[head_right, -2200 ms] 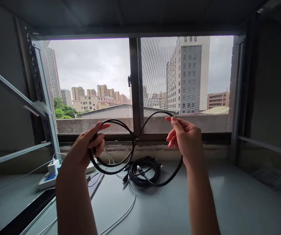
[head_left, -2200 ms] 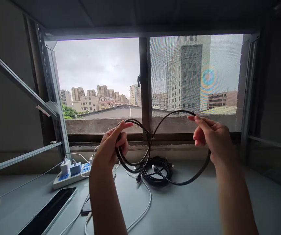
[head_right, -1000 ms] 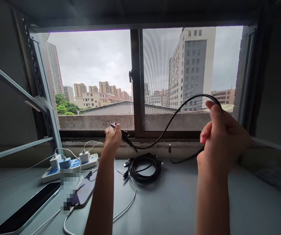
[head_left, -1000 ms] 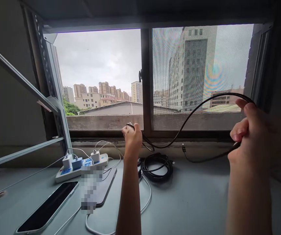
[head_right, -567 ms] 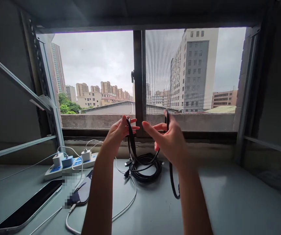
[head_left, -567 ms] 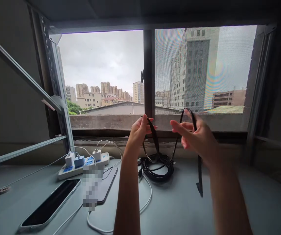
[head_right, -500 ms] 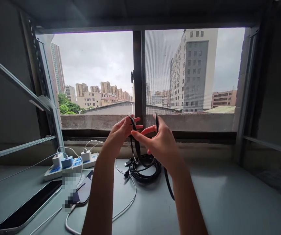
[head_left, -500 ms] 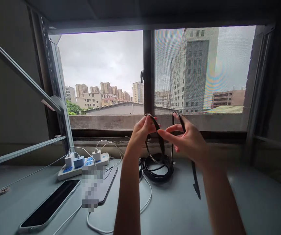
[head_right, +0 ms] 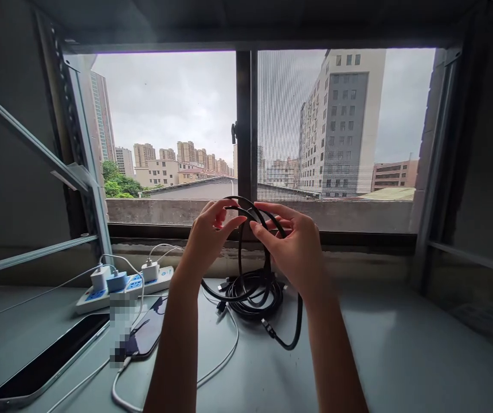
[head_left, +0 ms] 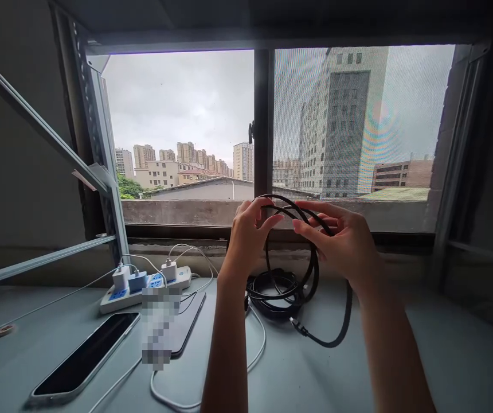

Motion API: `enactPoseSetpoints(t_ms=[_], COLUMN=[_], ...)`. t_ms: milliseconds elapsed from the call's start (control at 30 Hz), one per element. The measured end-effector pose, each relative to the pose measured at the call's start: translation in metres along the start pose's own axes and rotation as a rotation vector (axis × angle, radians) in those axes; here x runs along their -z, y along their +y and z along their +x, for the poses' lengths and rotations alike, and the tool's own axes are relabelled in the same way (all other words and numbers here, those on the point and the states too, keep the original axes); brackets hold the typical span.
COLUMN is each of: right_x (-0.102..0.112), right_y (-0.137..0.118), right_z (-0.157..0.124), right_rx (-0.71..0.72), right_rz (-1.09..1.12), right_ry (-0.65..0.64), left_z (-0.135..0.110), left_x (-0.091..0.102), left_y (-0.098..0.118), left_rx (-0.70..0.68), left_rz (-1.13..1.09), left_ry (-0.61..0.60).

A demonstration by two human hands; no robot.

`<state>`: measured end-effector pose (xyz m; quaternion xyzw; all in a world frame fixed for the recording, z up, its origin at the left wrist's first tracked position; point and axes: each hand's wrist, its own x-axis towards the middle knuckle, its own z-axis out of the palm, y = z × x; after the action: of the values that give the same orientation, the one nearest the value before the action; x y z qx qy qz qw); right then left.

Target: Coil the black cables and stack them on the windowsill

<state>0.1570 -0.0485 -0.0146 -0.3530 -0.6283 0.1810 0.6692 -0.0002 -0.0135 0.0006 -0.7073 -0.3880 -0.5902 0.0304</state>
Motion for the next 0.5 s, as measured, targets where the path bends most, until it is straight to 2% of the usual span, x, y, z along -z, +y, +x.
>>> enactPoseSetpoints(t_ms=[133,233,300,367,500], right_x=[0.002,0.009,0.013,0.014,0.009], right_y=[-0.001,-0.002,-0.002,-0.001,0.003], right_z=[-0.003,-0.004,-0.003,-0.002,0.002], right_rx=[0.038,0.077,0.123,0.177,0.233], right_rz=[-0.039,-0.116,-0.197,-0.269,-0.313], right_ry=[-0.042,-0.098,-0.101,-0.047,0.1], left_z=[0.001,0.001,0.001,0.001,0.0], left_x=[0.001,0.006,0.011,0.016,0.026], left_y=[0.002,0.001,-0.002,-0.006,-0.013], left_rx=[-0.029,-0.034,-0.02,0.024,0.147], left_rz=[0.1,0.181,0.143,0.006,-0.199], left_ry=[0.106,0.255,0.349,0.329,0.177])
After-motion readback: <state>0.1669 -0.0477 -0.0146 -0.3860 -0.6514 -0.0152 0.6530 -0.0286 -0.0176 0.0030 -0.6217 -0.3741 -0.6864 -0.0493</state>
